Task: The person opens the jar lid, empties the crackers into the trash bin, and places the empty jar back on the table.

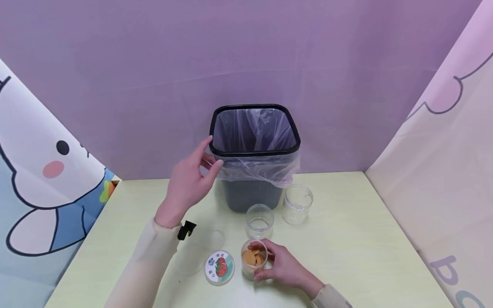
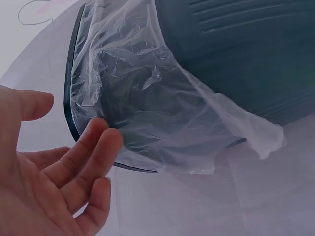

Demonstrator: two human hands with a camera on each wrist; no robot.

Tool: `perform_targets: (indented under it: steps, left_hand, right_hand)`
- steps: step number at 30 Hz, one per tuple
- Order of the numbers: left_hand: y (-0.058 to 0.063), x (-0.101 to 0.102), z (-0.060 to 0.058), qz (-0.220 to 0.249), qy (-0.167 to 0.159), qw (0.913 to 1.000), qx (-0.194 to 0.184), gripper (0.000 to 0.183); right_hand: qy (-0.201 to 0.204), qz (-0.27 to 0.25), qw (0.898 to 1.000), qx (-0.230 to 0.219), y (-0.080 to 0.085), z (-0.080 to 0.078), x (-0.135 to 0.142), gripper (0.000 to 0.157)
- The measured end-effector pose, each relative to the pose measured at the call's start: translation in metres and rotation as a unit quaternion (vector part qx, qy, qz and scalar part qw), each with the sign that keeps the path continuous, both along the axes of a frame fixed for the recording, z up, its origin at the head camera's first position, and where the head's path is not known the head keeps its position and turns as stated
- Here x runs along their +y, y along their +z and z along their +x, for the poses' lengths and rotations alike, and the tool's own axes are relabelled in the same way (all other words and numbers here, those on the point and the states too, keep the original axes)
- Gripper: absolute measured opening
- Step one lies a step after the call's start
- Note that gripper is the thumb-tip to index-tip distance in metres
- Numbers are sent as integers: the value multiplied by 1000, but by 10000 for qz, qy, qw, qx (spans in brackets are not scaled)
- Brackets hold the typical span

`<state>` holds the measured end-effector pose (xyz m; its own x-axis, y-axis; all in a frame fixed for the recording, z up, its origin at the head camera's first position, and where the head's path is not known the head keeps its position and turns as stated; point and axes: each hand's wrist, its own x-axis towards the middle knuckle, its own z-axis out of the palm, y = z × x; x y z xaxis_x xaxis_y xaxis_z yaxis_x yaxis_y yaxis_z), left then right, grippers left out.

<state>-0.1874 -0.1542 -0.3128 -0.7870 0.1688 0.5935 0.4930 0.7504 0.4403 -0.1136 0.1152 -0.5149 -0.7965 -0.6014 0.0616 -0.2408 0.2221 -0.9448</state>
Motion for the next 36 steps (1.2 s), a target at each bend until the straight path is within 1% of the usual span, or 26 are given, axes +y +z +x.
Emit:
perform_targets:
  steps: [5, 8, 10, 12, 15, 17, 19, 23, 28, 32, 36]
  left_hand:
    - [7, 5, -5, -297, 207, 9980, -518, 62]
    - [8, 6, -7, -427, 258, 9956, -793, 66]
    - [9, 7, -9, -432, 286, 9938, -988, 69]
    - [9, 8, -12, -383, 269, 9906, -1285, 75]
    - [11, 10, -15, -140, 156, 9819, -1882, 84]
    - [12, 12, -17, 113, 62, 9752, -2210, 86]
    - [12, 14, -18, 358, 29, 9705, -2385, 82]
    - [10, 20, -20, 703, 122, 9682, -2399, 74]
    - [7, 24, -20, 1018, 296, 9652, -2389, 72]
    - [5, 26, -19, 1109, 413, 9653, -2330, 70]
    - [3, 28, -18, 1150, 519, 9664, -2241, 68]
  right_hand:
    - [-22, 24, 10000, -59, 0, 0, 0, 73]
    - [-15, 18, 10000, -70, 1, 0, 0, 73]
    - [-2, 12, 10000, -77, 1, 0, -1, 74]
    - [-3, 16, 10000, -71, 1, 0, -1, 74]
    - [-10, 22, 10000, -72, 1, 0, -1, 74]
    - [-26, 30, 10000, -86, 1, 0, -1, 74]
    - [-40, 29, 9999, -90, 0, 0, -1, 74]
    - [-108, 19, 9999, -53, 0, 2, -1, 74]
    - [-280, 56, 9996, -10, 0, 3, -1, 71]
    - [-435, -35, 9990, 130, 3, 3, 4, 70]
    - [-627, -188, 9974, 308, 14, 2, 13, 73]
